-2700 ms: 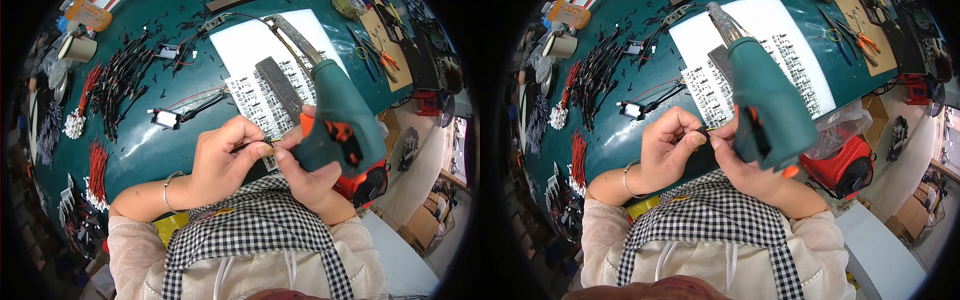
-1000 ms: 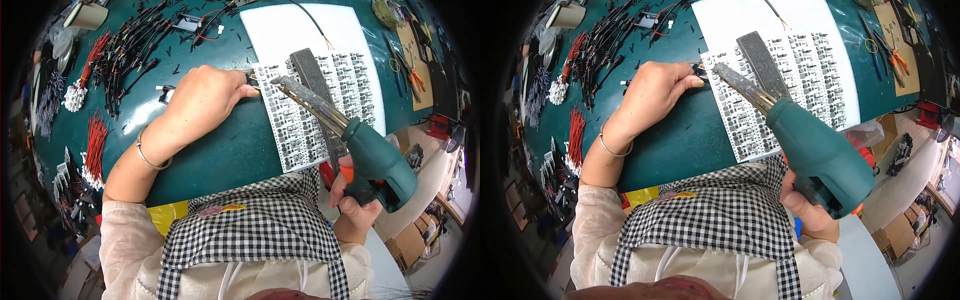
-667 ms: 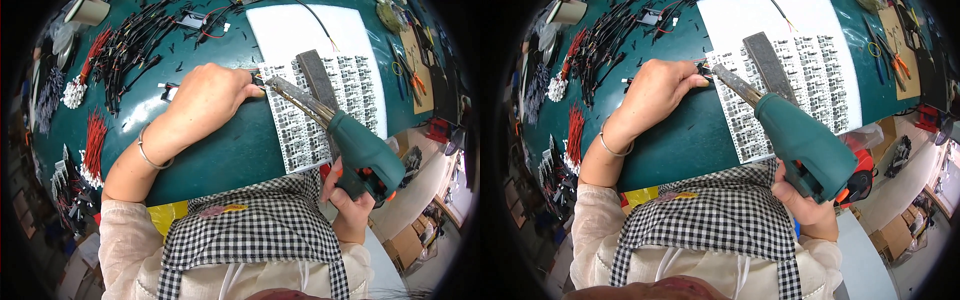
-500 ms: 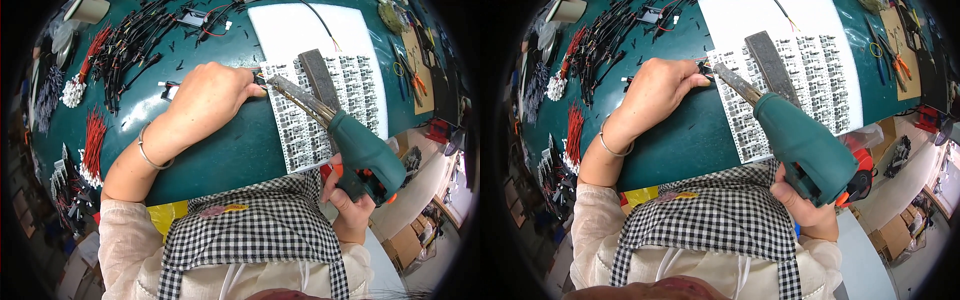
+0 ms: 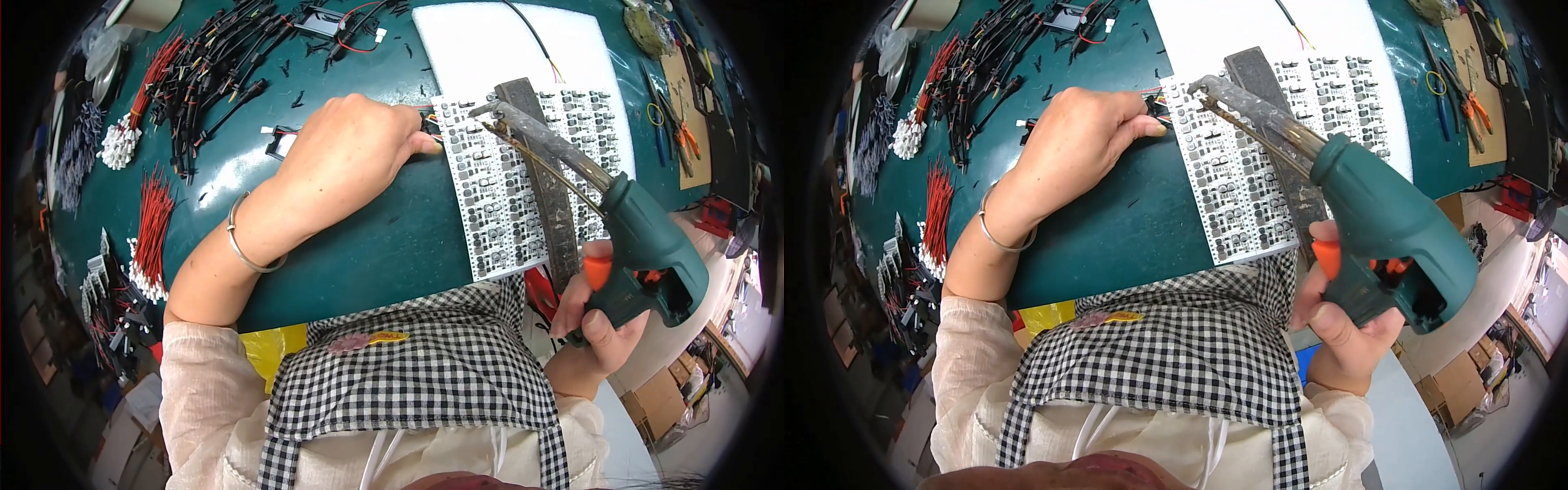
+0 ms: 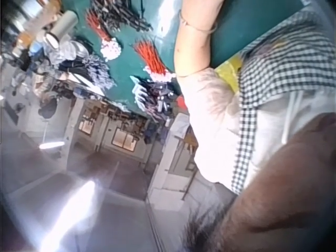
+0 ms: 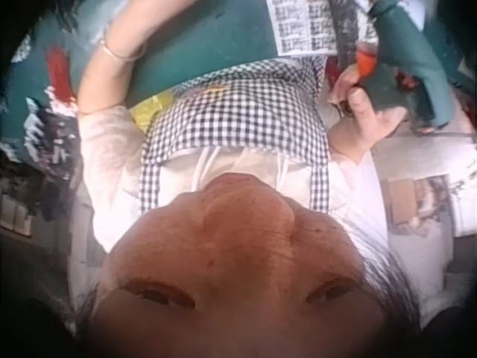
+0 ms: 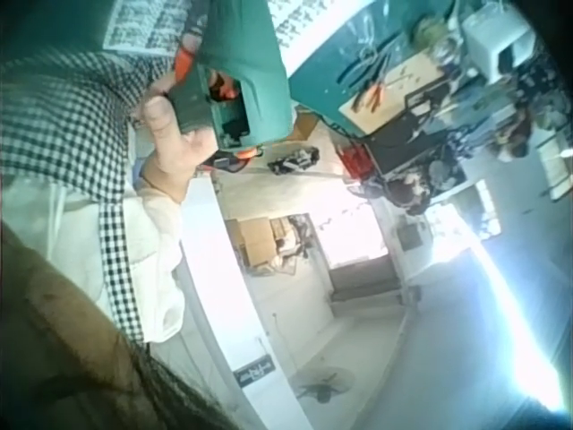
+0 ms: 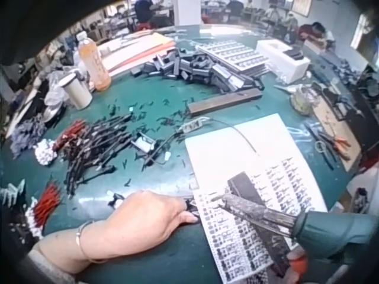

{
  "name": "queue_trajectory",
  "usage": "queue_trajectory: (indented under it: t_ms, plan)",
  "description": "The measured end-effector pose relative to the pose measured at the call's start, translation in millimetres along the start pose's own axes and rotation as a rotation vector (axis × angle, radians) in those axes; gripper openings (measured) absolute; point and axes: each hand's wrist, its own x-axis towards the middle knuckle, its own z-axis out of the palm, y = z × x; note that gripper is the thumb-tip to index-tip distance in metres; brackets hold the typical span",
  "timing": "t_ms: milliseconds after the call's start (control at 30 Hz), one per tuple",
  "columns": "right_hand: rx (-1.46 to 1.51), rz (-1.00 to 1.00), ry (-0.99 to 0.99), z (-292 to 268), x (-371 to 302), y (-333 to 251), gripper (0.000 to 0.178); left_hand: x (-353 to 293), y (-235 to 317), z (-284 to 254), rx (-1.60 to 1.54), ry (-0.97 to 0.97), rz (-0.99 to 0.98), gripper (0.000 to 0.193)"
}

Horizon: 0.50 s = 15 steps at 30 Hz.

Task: The person solders wires to electronic components on an LED strip at a production workbench. This is done by hand using a soldering gun, tweezers, and pliers.

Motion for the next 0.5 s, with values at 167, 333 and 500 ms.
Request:
queue_trajectory:
  t_ms: [167,333,500]
  plan:
    - [-0.053,-0.044,-0.020,2,0,2,0.074,-2,-4,4,0.006,0.039,0.042,0.029]
    - [-0.097,-0.117,0.002,4,-4,7,0.074,0,-7,5,-0.013,0.080,0.093,0.028]
    - [-0.109,-0.102,0.039,5,-6,6,0.075,5,-13,-1,-0.065,0.020,0.163,0.025]
